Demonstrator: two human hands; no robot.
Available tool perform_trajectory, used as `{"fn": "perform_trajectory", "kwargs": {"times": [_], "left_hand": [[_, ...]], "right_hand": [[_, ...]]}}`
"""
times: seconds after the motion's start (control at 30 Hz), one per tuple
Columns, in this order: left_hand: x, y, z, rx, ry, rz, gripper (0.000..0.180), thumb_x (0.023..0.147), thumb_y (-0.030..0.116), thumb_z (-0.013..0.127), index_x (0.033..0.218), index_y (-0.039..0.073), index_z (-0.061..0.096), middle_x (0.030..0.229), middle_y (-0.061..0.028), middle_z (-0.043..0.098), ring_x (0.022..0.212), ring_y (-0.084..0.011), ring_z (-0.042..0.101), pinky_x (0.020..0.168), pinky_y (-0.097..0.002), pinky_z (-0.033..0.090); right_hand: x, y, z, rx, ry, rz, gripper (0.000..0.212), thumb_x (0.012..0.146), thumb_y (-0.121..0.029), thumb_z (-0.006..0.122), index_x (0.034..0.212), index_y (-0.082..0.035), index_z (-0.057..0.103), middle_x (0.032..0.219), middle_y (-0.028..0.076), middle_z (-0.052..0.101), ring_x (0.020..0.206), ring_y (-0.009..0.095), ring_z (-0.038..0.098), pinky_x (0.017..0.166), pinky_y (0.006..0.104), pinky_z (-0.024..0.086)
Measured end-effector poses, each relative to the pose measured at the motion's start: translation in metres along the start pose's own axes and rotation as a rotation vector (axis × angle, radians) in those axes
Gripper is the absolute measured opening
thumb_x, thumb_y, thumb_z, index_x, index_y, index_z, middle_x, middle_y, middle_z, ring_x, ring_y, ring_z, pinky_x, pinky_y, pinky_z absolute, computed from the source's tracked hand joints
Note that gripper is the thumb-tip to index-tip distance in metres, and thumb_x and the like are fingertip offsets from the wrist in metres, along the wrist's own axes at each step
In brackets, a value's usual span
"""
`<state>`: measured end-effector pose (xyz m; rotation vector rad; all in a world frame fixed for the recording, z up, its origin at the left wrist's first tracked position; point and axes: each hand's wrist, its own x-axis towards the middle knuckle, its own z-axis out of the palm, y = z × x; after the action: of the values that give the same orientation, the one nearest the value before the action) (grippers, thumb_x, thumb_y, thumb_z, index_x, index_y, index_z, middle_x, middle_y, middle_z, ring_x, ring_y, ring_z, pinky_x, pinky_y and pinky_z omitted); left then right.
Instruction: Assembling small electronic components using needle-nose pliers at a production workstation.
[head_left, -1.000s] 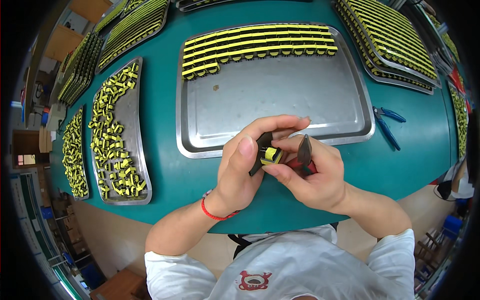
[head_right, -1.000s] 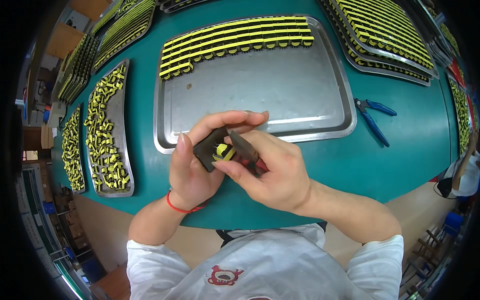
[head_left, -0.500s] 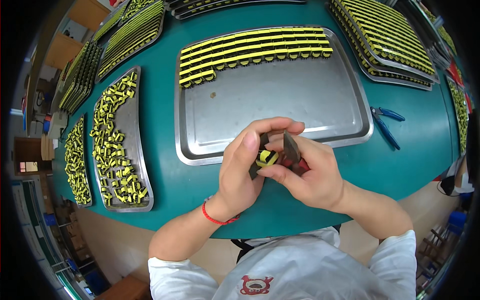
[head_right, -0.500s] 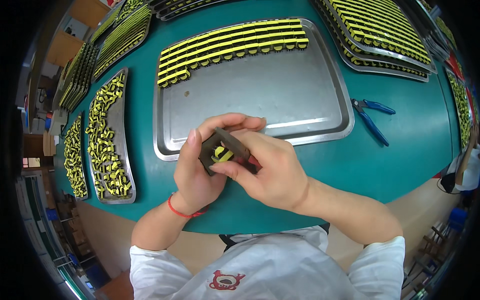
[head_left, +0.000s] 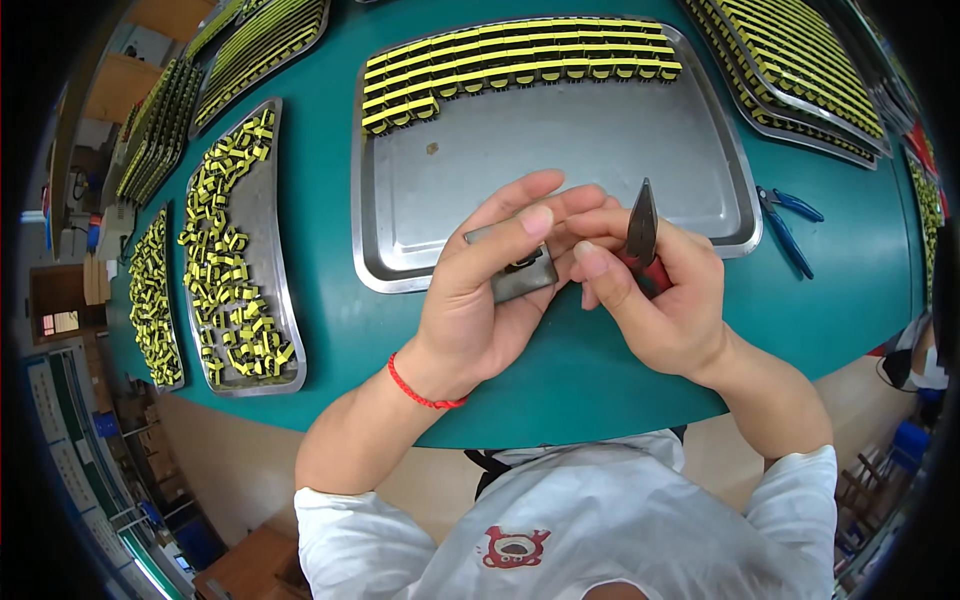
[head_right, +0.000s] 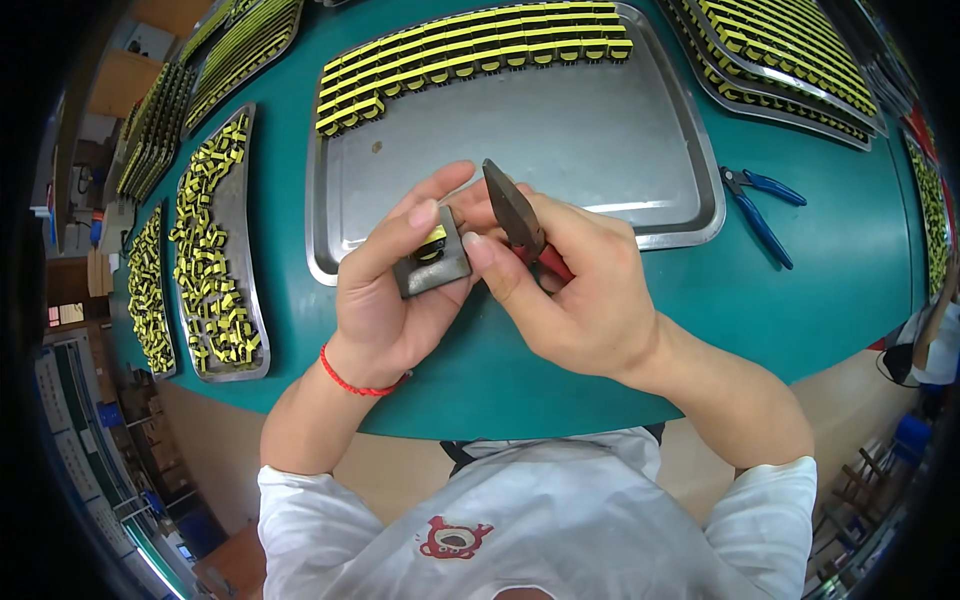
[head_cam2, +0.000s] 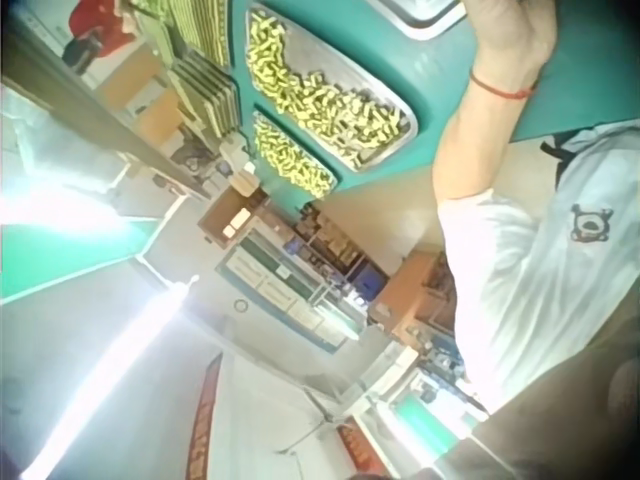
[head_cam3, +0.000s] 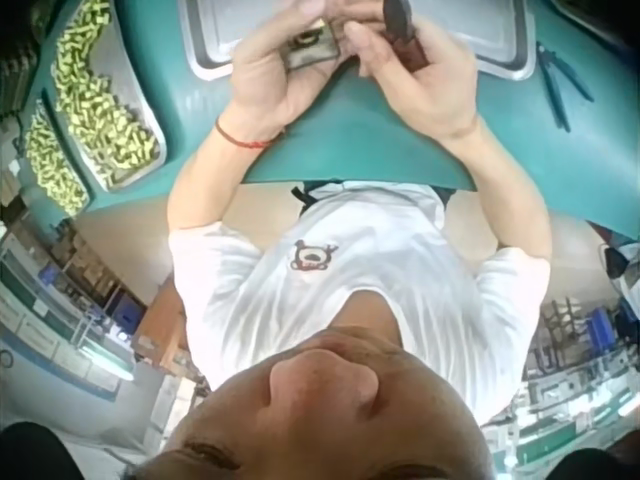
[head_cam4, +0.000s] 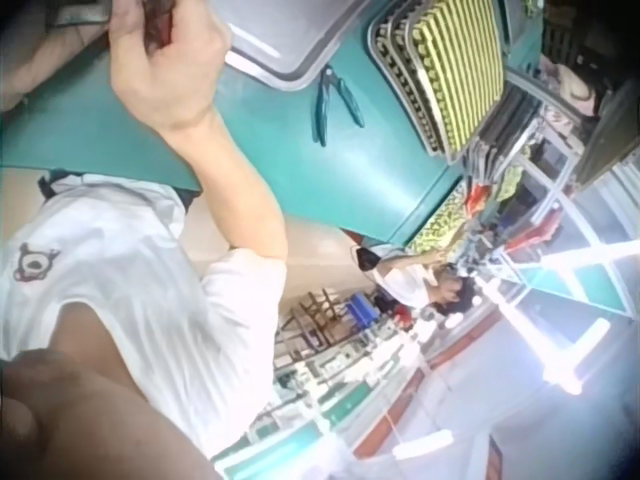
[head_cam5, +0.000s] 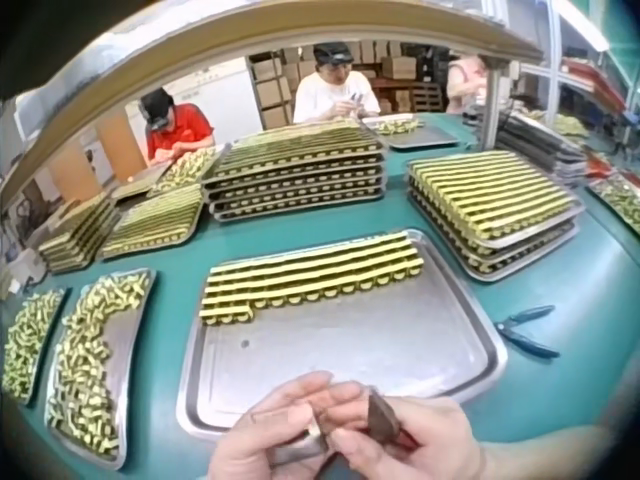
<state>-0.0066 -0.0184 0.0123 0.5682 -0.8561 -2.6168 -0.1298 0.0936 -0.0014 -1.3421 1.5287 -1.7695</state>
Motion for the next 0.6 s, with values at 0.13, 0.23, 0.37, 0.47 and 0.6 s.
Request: {"fn": "perform_trajectory", "kwargs": {"times": [0.13, 0.23, 0.37, 0.47, 0.6], "left_hand": [[-0.001, 0.002, -0.001, -0.002, 0.051, -0.021, 0.049, 0.092, 0.015, 0.055, 0.136, 0.000, 0.040, 0.134, -0.0257, 0.053, 0.123, -0.0356, 0.053, 0.108, -0.0462, 0.042], [-0.001, 0.003, 0.001, -0.033, 0.055, -0.033, 0.048, 0.090, 0.012, 0.052, 0.135, 0.001, 0.038, 0.135, -0.0294, 0.050, 0.124, -0.0373, 0.052, 0.110, -0.0472, 0.041], [0.000, 0.004, -0.001, -0.072, 0.055, -0.022, 0.049, 0.087, 0.009, 0.048, 0.135, 0.003, 0.037, 0.136, -0.0323, 0.048, 0.124, -0.0395, 0.052, 0.110, -0.0486, 0.040], [0.001, 0.004, 0.001, -0.074, 0.065, -0.013, 0.050, 0.086, 0.009, 0.046, 0.135, 0.003, 0.037, 0.136, -0.0329, 0.048, 0.124, -0.0404, 0.052, 0.111, -0.0492, 0.039], [0.000, 0.005, 0.000, -0.068, 0.067, -0.006, 0.050, 0.087, 0.008, 0.048, 0.135, 0.002, 0.037, 0.134, -0.0311, 0.050, 0.125, -0.0402, 0.052, 0.110, -0.0492, 0.040]], "right_hand": [[-0.002, -0.001, 0.000, -0.017, 0.011, 0.042, 0.016, 0.090, -0.004, 0.065, 0.105, 0.004, 0.066, 0.080, 0.007, 0.069, 0.061, 0.008, 0.057, 0.053, 0.0223, 0.045], [-0.005, 0.000, -0.002, -0.056, -0.013, 0.079, 0.015, 0.090, -0.005, 0.067, 0.103, 0.003, 0.067, 0.073, 0.005, 0.066, 0.057, 0.007, 0.053, 0.051, 0.0223, 0.041], [-0.004, -0.005, -0.010, -0.148, -0.159, 0.123, 0.020, 0.095, -0.004, 0.060, 0.113, 0.006, 0.062, 0.092, 0.013, 0.070, 0.067, 0.012, 0.062, 0.058, 0.0235, 0.049], [-0.004, -0.004, -0.010, -0.145, -0.150, 0.120, 0.020, 0.095, -0.004, 0.060, 0.112, 0.006, 0.062, 0.092, 0.012, 0.070, 0.067, 0.011, 0.062, 0.058, 0.0235, 0.049], [-0.003, -0.002, -0.009, -0.132, -0.140, 0.092, 0.018, 0.094, -0.003, 0.060, 0.111, 0.005, 0.062, 0.091, 0.012, 0.070, 0.067, 0.012, 0.063, 0.059, 0.0236, 0.050]]}}
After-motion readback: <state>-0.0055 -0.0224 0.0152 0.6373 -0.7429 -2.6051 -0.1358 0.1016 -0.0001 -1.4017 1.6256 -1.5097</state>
